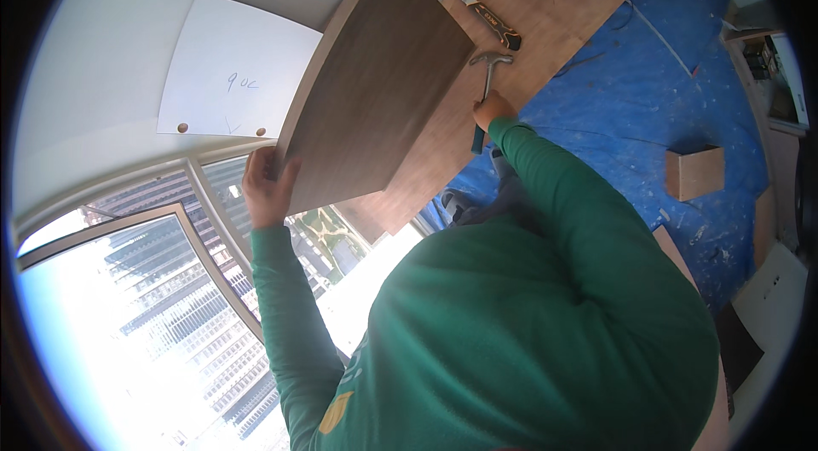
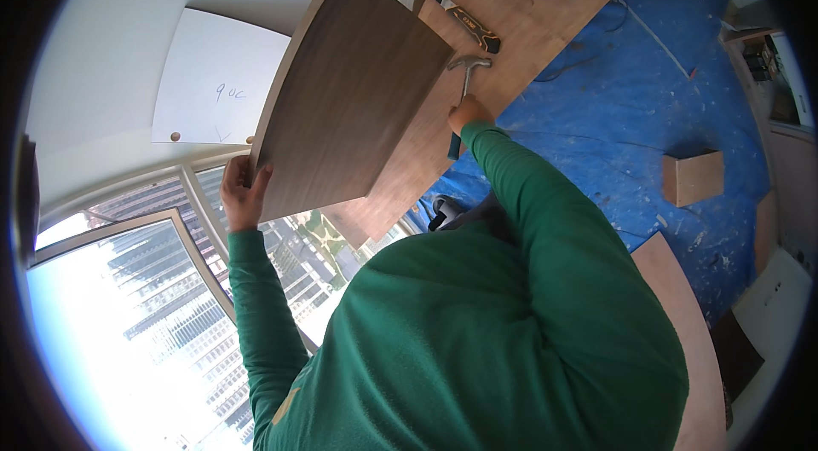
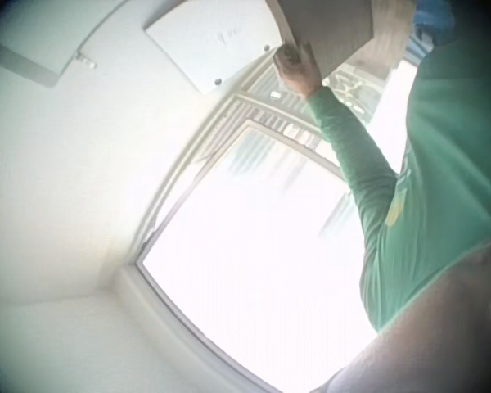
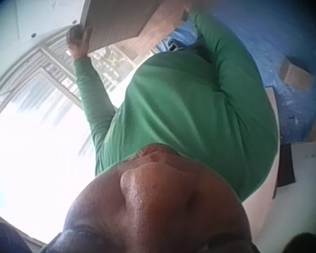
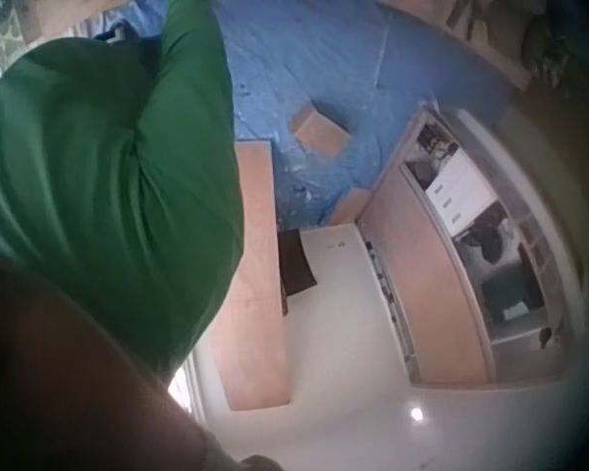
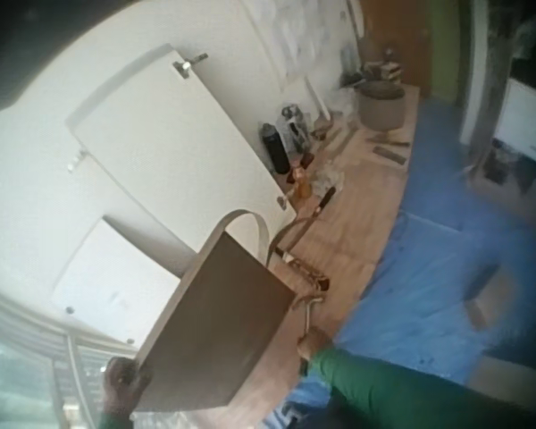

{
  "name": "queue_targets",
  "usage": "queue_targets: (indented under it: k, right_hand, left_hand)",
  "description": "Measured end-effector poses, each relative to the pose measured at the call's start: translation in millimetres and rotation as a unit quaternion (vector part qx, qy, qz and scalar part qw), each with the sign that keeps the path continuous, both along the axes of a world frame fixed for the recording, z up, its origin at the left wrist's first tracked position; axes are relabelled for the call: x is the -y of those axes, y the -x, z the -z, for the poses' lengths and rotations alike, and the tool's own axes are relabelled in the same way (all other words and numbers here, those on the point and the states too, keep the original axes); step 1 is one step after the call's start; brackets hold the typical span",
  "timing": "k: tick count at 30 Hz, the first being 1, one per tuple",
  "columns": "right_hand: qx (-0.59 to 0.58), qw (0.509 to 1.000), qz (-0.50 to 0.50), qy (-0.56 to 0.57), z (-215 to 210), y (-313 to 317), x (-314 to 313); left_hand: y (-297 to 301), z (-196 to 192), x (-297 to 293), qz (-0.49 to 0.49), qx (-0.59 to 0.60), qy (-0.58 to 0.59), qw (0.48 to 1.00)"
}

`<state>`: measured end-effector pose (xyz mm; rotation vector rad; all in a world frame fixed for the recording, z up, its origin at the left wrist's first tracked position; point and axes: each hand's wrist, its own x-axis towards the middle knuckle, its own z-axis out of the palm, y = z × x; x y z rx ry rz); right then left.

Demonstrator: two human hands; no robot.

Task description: The person assembles a cabinet door by attaching a curved wooden edge band to a white panel. They use a utility knife to trim the band, a hammer to tap it into place, and a screwdriver to secure it. The person repeatedly checks alignment and adjusts the band during the process.

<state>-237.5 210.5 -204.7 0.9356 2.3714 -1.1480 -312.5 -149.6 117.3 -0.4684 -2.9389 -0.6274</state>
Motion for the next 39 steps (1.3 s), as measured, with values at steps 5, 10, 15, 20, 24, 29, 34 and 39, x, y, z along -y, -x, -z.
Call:
queue_targets:
  k: [5,10,15,20,24,29,34,39]
  right_hand:
    - [0.000,0.989,-0.150,-0.018,-1.2,25.9,-15.5]
    - [-0.199,0.961,-0.176,0.080,-48.3,78.2,-1.5]
    - [-0.099,0.948,-0.301,0.013,-93.1,120.6,-16.3]
    - [-0.167,0.958,-0.231,0.038,-72.7,116.5,-21.3]
    - [-0.277,0.950,-0.142,0.041,-48.0,106.1,-27.2]
    - [-0.238,0.942,-0.225,0.076,-105.6,113.1,-16.0]
    - [-0.217,0.954,-0.202,0.051,-95.8,110.6,-11.2]
    - [-0.262,0.956,-0.132,-0.023,4.3,95.5,-6.7]
  left_hand:
    - [-1.3,1.7,-11.8,-0.029,0.047,0.085,0.995]
    - [-5.6,-2.1,-18.3,-0.042,0.055,0.122,0.990]
    - [-9.0,4.1,-14.3,-0.035,0.040,0.138,0.989]
    - [-12.8,1.3,-16.9,-0.030,0.039,0.126,0.991]
    - [-11.1,-0.3,-18.4,-0.042,0.049,0.132,0.989]
    - [-15.1,3.5,-15.8,-0.042,0.035,0.143,0.988]
    - [-13.7,3.2,-14.8,-0.060,0.048,0.148,0.986]
    - [-1.9,2.0,-20.8,-0.042,0.039,0.137,0.989]
